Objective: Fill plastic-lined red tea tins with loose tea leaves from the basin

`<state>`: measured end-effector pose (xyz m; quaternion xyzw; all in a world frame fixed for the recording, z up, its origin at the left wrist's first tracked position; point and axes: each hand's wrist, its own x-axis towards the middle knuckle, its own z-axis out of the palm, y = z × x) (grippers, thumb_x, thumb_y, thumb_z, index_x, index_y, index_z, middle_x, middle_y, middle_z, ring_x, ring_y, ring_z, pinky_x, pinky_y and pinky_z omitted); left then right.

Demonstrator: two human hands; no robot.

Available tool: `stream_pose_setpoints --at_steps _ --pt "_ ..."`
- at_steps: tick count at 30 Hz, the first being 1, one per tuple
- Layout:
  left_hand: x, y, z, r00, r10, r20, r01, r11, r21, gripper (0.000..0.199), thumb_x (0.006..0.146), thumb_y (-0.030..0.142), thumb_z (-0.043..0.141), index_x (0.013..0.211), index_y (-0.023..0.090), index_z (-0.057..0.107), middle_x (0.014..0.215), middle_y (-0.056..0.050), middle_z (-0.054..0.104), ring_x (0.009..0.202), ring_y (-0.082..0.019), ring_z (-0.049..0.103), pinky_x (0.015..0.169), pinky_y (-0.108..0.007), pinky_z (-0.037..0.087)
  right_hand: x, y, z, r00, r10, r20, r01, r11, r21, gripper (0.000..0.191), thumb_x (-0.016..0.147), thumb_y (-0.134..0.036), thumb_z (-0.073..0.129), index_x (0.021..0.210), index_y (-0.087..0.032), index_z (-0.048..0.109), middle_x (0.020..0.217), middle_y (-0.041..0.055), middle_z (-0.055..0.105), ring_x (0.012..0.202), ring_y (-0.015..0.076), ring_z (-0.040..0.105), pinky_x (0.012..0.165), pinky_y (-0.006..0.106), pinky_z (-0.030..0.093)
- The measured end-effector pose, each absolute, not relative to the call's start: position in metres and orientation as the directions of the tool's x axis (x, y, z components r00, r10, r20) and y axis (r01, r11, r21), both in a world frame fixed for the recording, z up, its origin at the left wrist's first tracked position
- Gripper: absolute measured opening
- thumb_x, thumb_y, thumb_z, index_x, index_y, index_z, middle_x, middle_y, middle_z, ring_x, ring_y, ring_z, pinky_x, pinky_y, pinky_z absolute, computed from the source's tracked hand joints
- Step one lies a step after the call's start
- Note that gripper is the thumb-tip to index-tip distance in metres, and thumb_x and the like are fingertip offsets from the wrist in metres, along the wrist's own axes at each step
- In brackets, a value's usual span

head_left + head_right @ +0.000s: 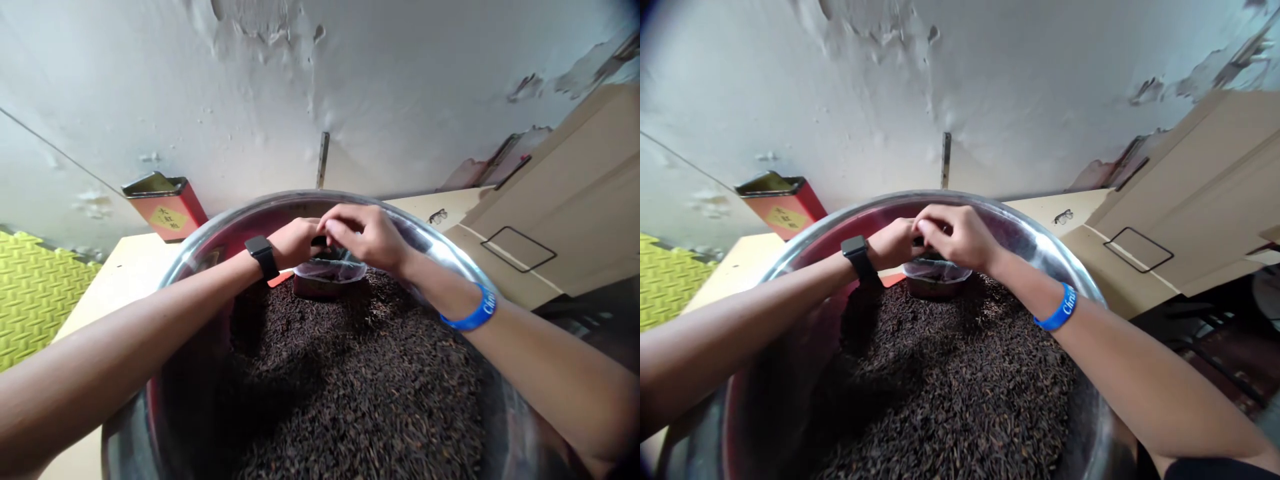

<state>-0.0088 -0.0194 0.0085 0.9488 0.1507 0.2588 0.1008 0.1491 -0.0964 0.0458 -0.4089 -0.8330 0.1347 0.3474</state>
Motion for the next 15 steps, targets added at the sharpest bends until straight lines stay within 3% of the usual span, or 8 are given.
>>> stream_pose_setpoints --at_steps 3,6,10,12,15 --pt "-0.009 -0.019 0.009 0.832 0.308 0.461 0.195 -0.941 0.276 0.026 0.078 0.016 0.051 0.102 0.014 0.061 0.103 -0.007 0.062 0.094 -0.015 0.057 0.085 -0.031 0.045 0.127 -0.116 0.039 -0.799 0.579 0.165 0.403 0.718 -0.567 0.025 0.083 -0.034 0.050 0.101 -0.022 0.062 0.090 0.0001 0.066 0.082 0.0132 0.059 0.074 0.024 0.044" --pt "-0.008 -0.018 0.007 0.822 0.305 0.481 0.188 -0.942 0.276 0.030 0.078 0.018 0.053 0.108 0.016 0.058 0.106 -0.006 0.062 0.097 -0.015 0.056 0.087 -0.032 0.044 0.112 -0.123 0.008 -0.909 0.415 -0.034 0.373 0.776 -0.510 0.041 0.074 -0.045 0.058 0.107 -0.021 0.061 0.101 0.0057 0.065 0.090 0.0196 0.059 0.078 0.029 0.045" --pt "-0.008 -0.017 0.005 0.824 0.320 0.468 0.206 -0.938 0.277 0.031 0.079 0.018 0.054 0.110 0.017 0.057 0.107 -0.005 0.061 0.097 -0.014 0.056 0.086 -0.029 0.044 0.105 -0.112 -0.050 -0.816 0.571 -0.092 0.563 0.748 -0.351 0.062 0.069 -0.051 0.062 0.118 -0.015 0.054 0.127 0.0163 0.048 0.112 0.0343 0.046 0.092 0.044 0.038" --pt "-0.008 -0.018 0.004 0.821 0.336 0.462 0.226 -0.934 0.278 0.032 0.079 0.017 0.053 0.112 0.017 0.056 0.108 -0.005 0.061 0.097 -0.013 0.056 0.086 -0.028 0.044 0.104 -0.104 -0.076 -0.740 0.662 -0.119 0.650 0.660 -0.376 0.079 0.066 -0.058 0.060 0.127 -0.012 0.045 0.136 0.0192 0.036 0.121 0.0381 0.035 0.097 0.047 0.032" --pt "-0.008 -0.019 0.003 0.811 0.369 0.454 0.258 -0.922 0.288 0.036 0.079 0.015 0.053 0.115 0.019 0.054 0.109 -0.005 0.061 0.095 -0.013 0.057 0.086 -0.029 0.044 0.103 -0.099 -0.103 -0.661 0.728 -0.179 0.711 0.533 -0.458 0.101 0.063 -0.069 0.054 0.138 -0.008 0.025 0.143 0.0214 0.018 0.130 0.0359 0.019 0.105 0.045 0.023"
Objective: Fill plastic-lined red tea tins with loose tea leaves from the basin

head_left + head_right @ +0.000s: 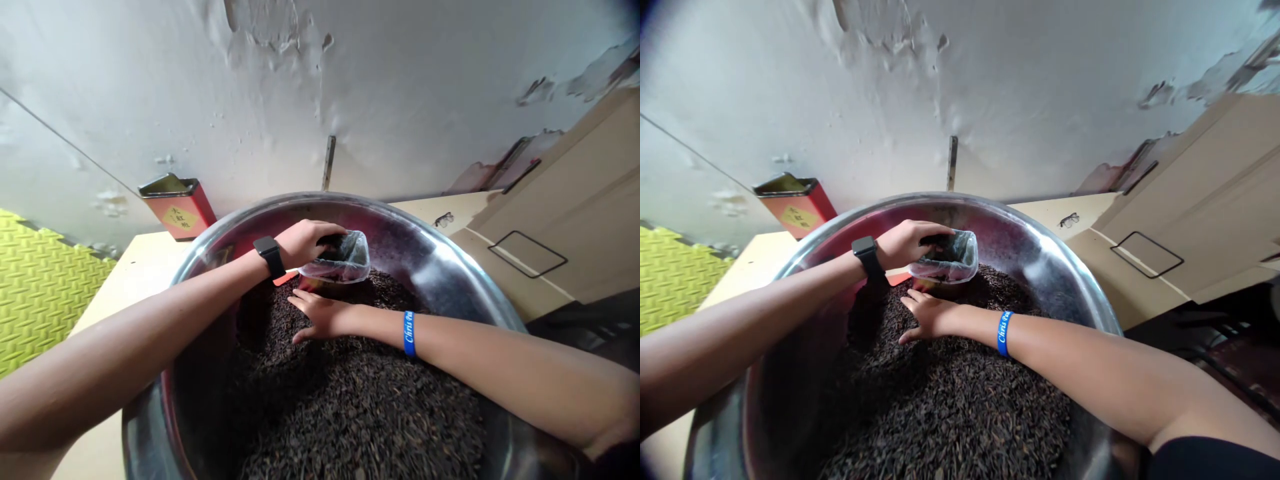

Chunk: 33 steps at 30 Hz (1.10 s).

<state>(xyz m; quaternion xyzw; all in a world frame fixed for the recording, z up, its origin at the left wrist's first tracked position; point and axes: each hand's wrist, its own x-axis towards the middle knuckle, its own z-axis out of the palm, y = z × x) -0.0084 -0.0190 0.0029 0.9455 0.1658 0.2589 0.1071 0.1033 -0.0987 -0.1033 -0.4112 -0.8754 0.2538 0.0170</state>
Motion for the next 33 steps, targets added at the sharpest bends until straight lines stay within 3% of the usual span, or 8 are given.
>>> stream_pose_setpoints --at_steps 3,6,11,17,24,29,33 --pt "-0.009 -0.021 0.003 0.805 0.385 0.452 0.271 -0.916 0.297 0.038 0.079 0.016 0.054 0.117 0.019 0.052 0.110 -0.005 0.061 0.095 -0.013 0.057 0.085 -0.030 0.044 0.101 -0.102 -0.118 -0.674 0.716 -0.182 0.682 0.508 -0.526 0.112 0.060 -0.072 0.053 0.140 -0.003 0.015 0.145 0.0235 0.008 0.132 0.0336 0.009 0.107 0.043 0.016" --pt "-0.009 -0.022 0.004 0.800 0.383 0.462 0.269 -0.917 0.295 0.037 0.080 0.017 0.052 0.117 0.018 0.052 0.111 -0.006 0.060 0.097 -0.014 0.057 0.086 -0.029 0.044 0.095 -0.106 -0.126 -0.665 0.740 -0.105 0.649 0.503 -0.571 0.114 0.056 -0.071 0.058 0.139 -0.004 0.018 0.144 0.0239 0.013 0.132 0.0348 0.012 0.106 0.045 0.017" --pt "-0.010 -0.020 0.003 0.800 0.372 0.471 0.256 -0.922 0.292 0.037 0.080 0.018 0.053 0.117 0.017 0.051 0.112 -0.006 0.060 0.098 -0.014 0.056 0.087 -0.029 0.043 0.089 -0.105 -0.129 -0.587 0.809 0.005 0.640 0.468 -0.610 0.092 0.066 -0.062 0.056 0.133 -0.004 0.033 0.135 0.0215 0.035 0.126 0.0295 0.030 0.105 0.040 0.025" --pt "-0.011 -0.018 0.001 0.811 0.370 0.453 0.255 -0.921 0.295 0.035 0.080 0.018 0.054 0.115 0.018 0.054 0.108 -0.005 0.062 0.095 -0.014 0.057 0.085 -0.029 0.043 0.104 -0.100 -0.120 -0.707 0.702 0.083 0.554 0.624 -0.550 0.073 0.078 -0.046 0.051 0.136 -0.009 0.030 0.138 0.0143 0.036 0.127 0.0211 0.031 0.107 0.034 0.023" --pt "-0.012 -0.014 -0.003 0.826 0.338 0.451 0.236 -0.934 0.269 0.035 0.080 0.020 0.053 0.115 0.015 0.054 0.108 -0.007 0.062 0.097 -0.015 0.056 0.086 -0.028 0.042 0.106 -0.105 -0.132 -0.628 0.778 0.018 0.647 0.535 -0.543 0.074 0.079 -0.049 0.048 0.137 -0.007 0.027 0.141 0.0153 0.030 0.130 0.0211 0.025 0.108 0.036 0.020" --pt "-0.013 -0.014 -0.001 0.830 0.343 0.439 0.247 -0.933 0.263 0.034 0.081 0.021 0.053 0.114 0.015 0.055 0.108 -0.008 0.062 0.097 -0.016 0.057 0.085 -0.028 0.042 0.081 -0.120 -0.126 -0.647 0.752 -0.123 0.619 0.425 -0.660 0.073 0.078 -0.053 0.049 0.136 -0.012 0.031 0.137 0.0143 0.037 0.125 0.0238 0.035 0.104 0.039 0.027" --pt "-0.013 -0.015 0.001 0.829 0.356 0.431 0.258 -0.928 0.269 0.034 0.081 0.021 0.054 0.114 0.015 0.055 0.109 -0.009 0.062 0.098 -0.016 0.057 0.085 -0.028 0.043 0.078 -0.128 -0.104 -0.715 0.661 -0.227 0.531 0.304 -0.791 0.064 0.083 -0.054 0.041 0.135 -0.019 0.033 0.134 0.0076 0.043 0.122 0.0224 0.040 0.101 0.039 0.031"
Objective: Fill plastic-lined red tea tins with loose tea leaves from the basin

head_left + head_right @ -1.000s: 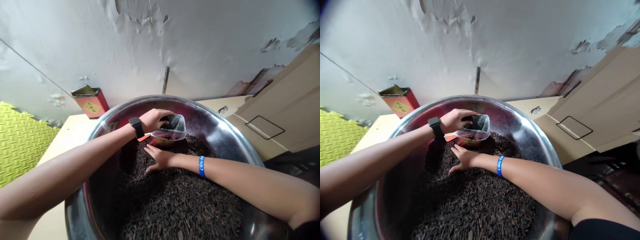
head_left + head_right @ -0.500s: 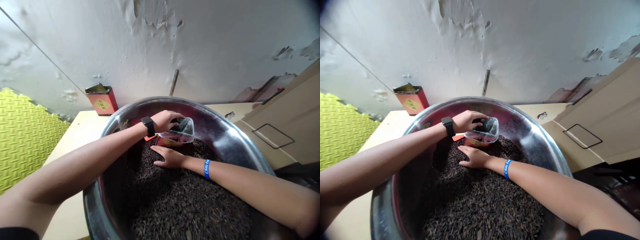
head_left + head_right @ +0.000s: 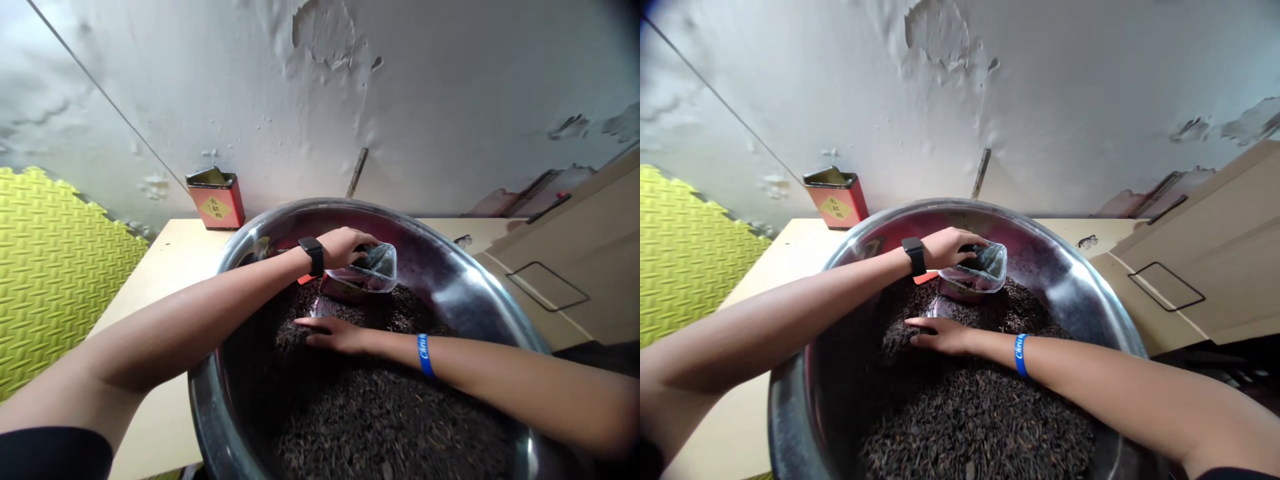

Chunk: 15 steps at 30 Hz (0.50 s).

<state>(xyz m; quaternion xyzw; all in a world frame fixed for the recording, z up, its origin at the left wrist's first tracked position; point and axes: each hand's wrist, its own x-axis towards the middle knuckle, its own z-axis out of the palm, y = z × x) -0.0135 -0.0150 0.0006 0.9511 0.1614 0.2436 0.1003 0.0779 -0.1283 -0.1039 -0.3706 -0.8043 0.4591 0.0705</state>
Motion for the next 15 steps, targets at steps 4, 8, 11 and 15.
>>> stream_pose_setpoints --at_steps 4,8,11,15 --pt "-0.014 -0.016 0.001 0.834 0.366 0.413 0.261 -0.921 0.290 0.033 0.081 0.021 0.053 0.114 0.016 0.055 0.108 -0.007 0.062 0.096 -0.015 0.057 0.084 -0.026 0.043 0.114 -0.121 -0.092 -0.772 0.616 -0.156 0.533 0.494 -0.687 0.056 0.087 -0.046 0.038 0.137 -0.022 0.030 0.136 0.0045 0.040 0.124 0.0194 0.037 0.104 0.036 0.027" --pt "-0.014 -0.016 0.001 0.835 0.370 0.408 0.261 -0.918 0.300 0.033 0.081 0.020 0.053 0.113 0.017 0.055 0.108 -0.006 0.062 0.096 -0.014 0.057 0.084 -0.026 0.042 0.157 -0.105 -0.107 -0.816 0.557 -0.157 0.565 0.708 -0.424 0.051 0.089 -0.033 0.035 0.137 -0.018 0.030 0.140 0.0062 0.033 0.130 0.0187 0.027 0.108 0.036 0.021" --pt "-0.013 -0.017 0.002 0.842 0.355 0.406 0.247 -0.923 0.295 0.032 0.080 0.019 0.053 0.112 0.017 0.056 0.106 -0.006 0.063 0.092 -0.014 0.057 0.080 -0.025 0.042 0.166 -0.099 -0.127 -0.776 0.608 -0.171 0.628 0.716 -0.305 0.053 0.087 -0.031 0.037 0.136 -0.011 0.031 0.141 0.0112 0.030 0.130 0.0203 0.024 0.108 0.037 0.021" --pt "-0.013 -0.018 0.001 0.841 0.354 0.409 0.248 -0.924 0.290 0.031 0.080 0.019 0.052 0.110 0.017 0.057 0.104 -0.006 0.064 0.090 -0.014 0.057 0.079 -0.026 0.042 0.151 -0.104 -0.135 -0.764 0.618 -0.186 0.644 0.705 -0.297 0.055 0.086 -0.030 0.038 0.136 -0.009 0.029 0.143 0.0120 0.025 0.132 0.0197 0.019 0.109 0.037 0.018"
